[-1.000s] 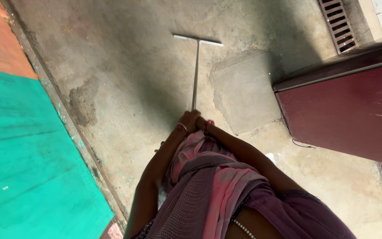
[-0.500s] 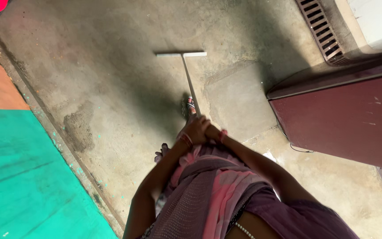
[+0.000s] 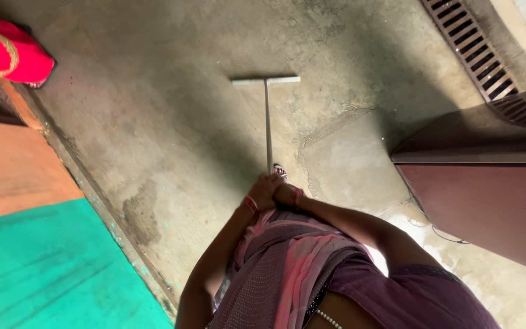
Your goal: The person uses a floor wiper to push water across a concrete floor toward a drainage grate.
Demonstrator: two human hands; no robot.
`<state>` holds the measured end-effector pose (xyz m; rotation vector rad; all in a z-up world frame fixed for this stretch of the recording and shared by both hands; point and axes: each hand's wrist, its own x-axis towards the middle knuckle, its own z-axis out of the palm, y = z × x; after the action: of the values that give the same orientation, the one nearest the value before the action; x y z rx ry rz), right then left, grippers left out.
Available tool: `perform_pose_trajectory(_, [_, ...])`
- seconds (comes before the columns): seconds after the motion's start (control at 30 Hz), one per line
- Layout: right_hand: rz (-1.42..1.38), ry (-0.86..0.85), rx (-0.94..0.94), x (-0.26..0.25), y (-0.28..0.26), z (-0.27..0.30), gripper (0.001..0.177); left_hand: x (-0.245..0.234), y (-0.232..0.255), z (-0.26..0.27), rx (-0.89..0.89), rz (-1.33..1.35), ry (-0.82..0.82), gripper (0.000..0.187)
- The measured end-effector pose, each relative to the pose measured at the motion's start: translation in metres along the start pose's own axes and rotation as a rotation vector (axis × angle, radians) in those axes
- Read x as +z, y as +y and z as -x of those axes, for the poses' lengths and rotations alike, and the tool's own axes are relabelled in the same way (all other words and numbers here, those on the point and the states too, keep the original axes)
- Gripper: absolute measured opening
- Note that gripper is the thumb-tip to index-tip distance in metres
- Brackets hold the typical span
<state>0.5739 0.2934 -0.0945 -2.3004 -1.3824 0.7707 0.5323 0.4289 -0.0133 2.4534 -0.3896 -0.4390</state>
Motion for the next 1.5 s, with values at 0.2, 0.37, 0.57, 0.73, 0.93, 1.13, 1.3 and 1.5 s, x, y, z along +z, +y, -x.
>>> perform_pose_trajectory(0.2, [-0.036,-0.088,0.133,-0.051,0.052,-0.104,0.040,-0.041,-0.070,-0.101,-0.036,-0.113,0.100,0.072])
perform_pose_trajectory(0.37, [0.028,-0.046,0.046,-0.095,0.072,-0.075,0.039,-0.097,-0.030,-0.103,0.134,0.001,0.173,0.079])
perform_pose_trajectory(0.57, [-0.062,0.120,0.074,-0.077,0.085,-0.054,0.038,-0.105,-0.020,-0.124,0.149,-0.095,-0.048,0.070])
perform_pose_trajectory(0.73, [-0.204,0.124,0.257,-0.129,0.136,-0.145,0.040,-0.111,-0.090,-0.224,0.101,-0.205,-0.064,0.071])
perform_pose_trajectory(0.93, [-0.362,0.210,0.276,-0.180,0.172,-0.167,0.029,-0.171,-0.113,-0.272,0.338,-0.045,-0.009,0.060])
perform_pose_trajectory(1.13, [-0.326,0.224,0.738,-0.194,0.194,-0.255,0.058,-0.218,-0.151,-0.321,0.371,-0.067,-0.083,0.062])
perform_pose_trajectory(1.3, [-0.205,0.083,0.573,-0.261,0.253,-0.302,0.043,-0.249,-0.204,-0.410,0.174,-0.062,-0.157,0.070])
perform_pose_trajectory(1.5, [-0.216,0.180,0.442,-0.290,0.265,-0.266,0.041,-0.272,-0.162,-0.425,0.285,-0.013,-0.191,0.056])
